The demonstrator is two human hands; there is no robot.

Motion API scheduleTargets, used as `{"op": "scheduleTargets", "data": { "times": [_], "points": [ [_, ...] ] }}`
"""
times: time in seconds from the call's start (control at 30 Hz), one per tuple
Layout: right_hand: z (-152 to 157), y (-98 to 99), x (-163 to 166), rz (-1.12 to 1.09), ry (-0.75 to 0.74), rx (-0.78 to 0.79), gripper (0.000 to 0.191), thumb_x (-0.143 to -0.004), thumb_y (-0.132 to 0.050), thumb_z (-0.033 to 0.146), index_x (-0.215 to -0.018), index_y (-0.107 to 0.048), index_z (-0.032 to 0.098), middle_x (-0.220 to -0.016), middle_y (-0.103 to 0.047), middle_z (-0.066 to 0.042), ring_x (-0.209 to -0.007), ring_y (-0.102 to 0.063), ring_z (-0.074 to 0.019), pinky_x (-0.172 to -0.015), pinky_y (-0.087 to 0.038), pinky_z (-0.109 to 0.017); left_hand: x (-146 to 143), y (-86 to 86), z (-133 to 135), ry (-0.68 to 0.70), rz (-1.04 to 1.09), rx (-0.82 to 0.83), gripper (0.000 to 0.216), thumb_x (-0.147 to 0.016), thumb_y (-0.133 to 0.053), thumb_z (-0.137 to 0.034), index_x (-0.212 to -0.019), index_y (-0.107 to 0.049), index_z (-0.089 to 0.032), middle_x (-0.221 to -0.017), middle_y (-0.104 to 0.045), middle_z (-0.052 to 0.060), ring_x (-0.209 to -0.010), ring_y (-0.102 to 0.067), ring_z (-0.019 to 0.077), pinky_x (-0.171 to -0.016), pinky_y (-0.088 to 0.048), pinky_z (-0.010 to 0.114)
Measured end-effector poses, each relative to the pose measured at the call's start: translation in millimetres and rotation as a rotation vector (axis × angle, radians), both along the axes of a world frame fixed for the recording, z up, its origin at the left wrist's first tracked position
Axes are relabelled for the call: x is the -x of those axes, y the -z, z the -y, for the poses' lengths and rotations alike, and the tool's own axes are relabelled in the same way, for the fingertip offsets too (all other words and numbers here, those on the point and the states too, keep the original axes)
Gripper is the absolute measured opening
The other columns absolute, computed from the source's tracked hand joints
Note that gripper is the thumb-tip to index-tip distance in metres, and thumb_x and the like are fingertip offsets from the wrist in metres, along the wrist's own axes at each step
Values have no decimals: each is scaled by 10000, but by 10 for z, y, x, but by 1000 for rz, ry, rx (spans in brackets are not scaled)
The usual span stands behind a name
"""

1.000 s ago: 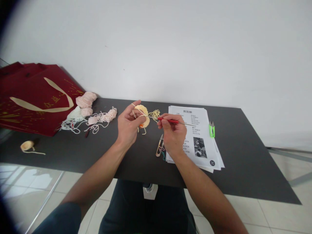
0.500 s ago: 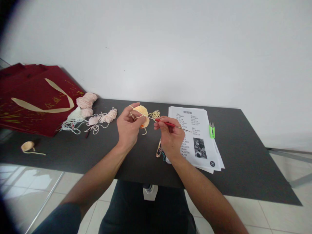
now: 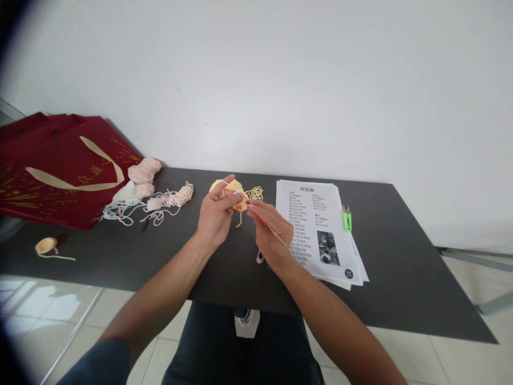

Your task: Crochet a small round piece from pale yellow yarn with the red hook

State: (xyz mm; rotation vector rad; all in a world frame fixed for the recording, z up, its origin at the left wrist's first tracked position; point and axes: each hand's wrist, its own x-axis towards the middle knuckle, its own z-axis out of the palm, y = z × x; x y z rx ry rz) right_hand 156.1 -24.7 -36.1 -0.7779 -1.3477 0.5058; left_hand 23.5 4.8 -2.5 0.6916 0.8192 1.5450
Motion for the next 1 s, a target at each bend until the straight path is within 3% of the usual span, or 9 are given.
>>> {"op": "scheduleTargets", "data": {
  "times": [0.27,0.43,0.63,0.77,0.87,1.0],
  "points": [
    [-124,-88,-5,-334,-128,233,98,-881,-777,233,-964,-790,284,-966,-813,-7,-715,-736,-139,-697,-634,-321,55,-42,1,68,23,19,696,-607,-900,-125,-1270,-685,-138,-662,-659,-80,-584,-578,67,-670,-462,231],
    [-229,-137,-153,-340,-251,255,108,-857,-804,275,-899,-706,254,-953,-775,-1,-683,-683,-109,-631,-571,-271,69,-28,8,122,-67,-13,805,-612,-873,-98,-1375,-620,-121,-645,-668,-84,-563,-561,66,-679,-467,236],
    [-193,-234,-244,-114,-98,121,85,-876,-770,216,-876,-688,240,-908,-754,-10,-698,-675,-122,-611,-545,-274,67,-27,-6,45,-239,-8,793,-628,-852,-144,-1385,-619,-112,-641,-683,-69,-568,-562,81,-727,-482,265],
    [-130,-237,-227,-20,-20,58,87,-891,-736,172,-890,-690,245,-923,-753,-18,-816,-714,-156,-665,-558,-301,56,-19,-8,-67,-360,-34,719,-635,-819,-147,-1337,-663,-134,-627,-644,-76,-541,-514,75,-639,-445,251],
    [-112,-234,-212,-74,-12,96,87,-896,-735,175,-908,-678,241,-924,-753,-12,-763,-704,-139,-639,-542,-291,55,1,3,-107,-417,-87,684,-661,-780,-138,-1336,-672,-169,-653,-636,-74,-552,-500,76,-593,-418,240],
    [-159,-238,-229,-233,-109,192,141,-868,-781,230,-904,-646,240,-904,-752,9,-636,-643,-103,-573,-497,-272,77,14,13,-82,-386,-135,623,-676,-762,-112,-1293,-704,-176,-686,-660,-55,-600,-532,84,-607,-427,237]
  ]
}}
